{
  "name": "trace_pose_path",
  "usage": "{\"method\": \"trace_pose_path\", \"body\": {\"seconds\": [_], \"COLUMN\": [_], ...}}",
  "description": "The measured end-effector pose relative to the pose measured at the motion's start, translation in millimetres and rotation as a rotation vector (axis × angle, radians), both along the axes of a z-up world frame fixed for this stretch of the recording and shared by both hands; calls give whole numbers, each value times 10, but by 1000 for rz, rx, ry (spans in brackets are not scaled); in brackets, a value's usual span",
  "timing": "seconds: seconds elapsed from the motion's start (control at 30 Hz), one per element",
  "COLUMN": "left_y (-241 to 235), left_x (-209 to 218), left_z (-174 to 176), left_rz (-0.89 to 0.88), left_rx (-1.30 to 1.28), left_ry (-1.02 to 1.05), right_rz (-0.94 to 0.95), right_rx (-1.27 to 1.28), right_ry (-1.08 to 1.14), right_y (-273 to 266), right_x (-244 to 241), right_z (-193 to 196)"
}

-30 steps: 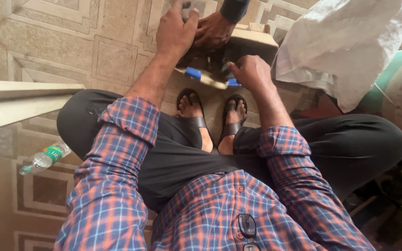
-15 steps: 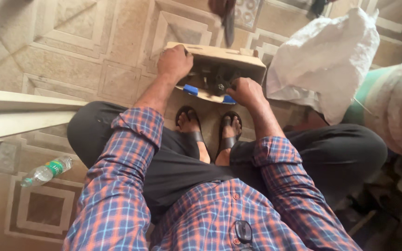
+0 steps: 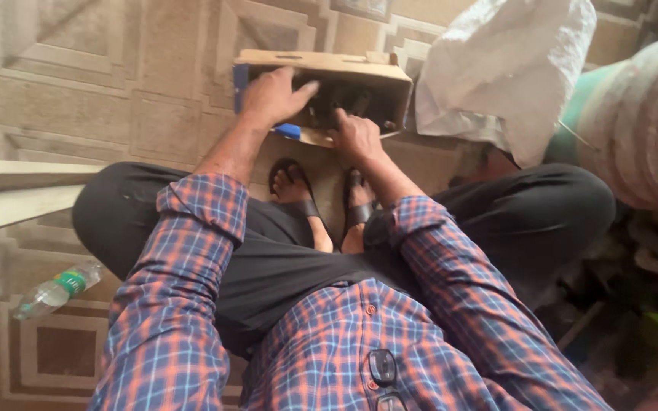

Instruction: The person sits on the floor and unpacks several dark mechanical parts from a white plastic bag. They place the parts into a cardboard box, then remove them to wipe them with a white cloth before placing them back into the box.

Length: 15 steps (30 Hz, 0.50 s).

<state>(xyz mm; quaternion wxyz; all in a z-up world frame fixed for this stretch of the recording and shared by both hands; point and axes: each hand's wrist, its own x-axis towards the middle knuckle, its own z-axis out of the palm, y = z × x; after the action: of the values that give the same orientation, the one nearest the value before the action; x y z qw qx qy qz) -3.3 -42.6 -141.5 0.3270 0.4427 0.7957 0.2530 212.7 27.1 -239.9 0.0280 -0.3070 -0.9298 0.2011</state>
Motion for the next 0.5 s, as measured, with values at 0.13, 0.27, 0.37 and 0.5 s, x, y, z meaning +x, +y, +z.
{"method": "trace_pose_path", "body": {"seconds": [0.13,0.27,0.37,0.5], "left_y": [-20,2,-17,-72], "left_x": [-147,-81,-138,-191], "left_z": [290,415,425,142], "left_rz": [59,7,15,89], "left_rx": [270,526,665,107], "left_ry": [-1140,-23,465,379], "right_rz": [-51,-58,-65,-78], "right_rx": [-110,-89,-57,-69], "right_ry": [-102,-123,-59,-18], "right_y": [39,-43,32,47], "right_x": [-130,3,-76,-35], "right_z": [77,63,22,-97]}}
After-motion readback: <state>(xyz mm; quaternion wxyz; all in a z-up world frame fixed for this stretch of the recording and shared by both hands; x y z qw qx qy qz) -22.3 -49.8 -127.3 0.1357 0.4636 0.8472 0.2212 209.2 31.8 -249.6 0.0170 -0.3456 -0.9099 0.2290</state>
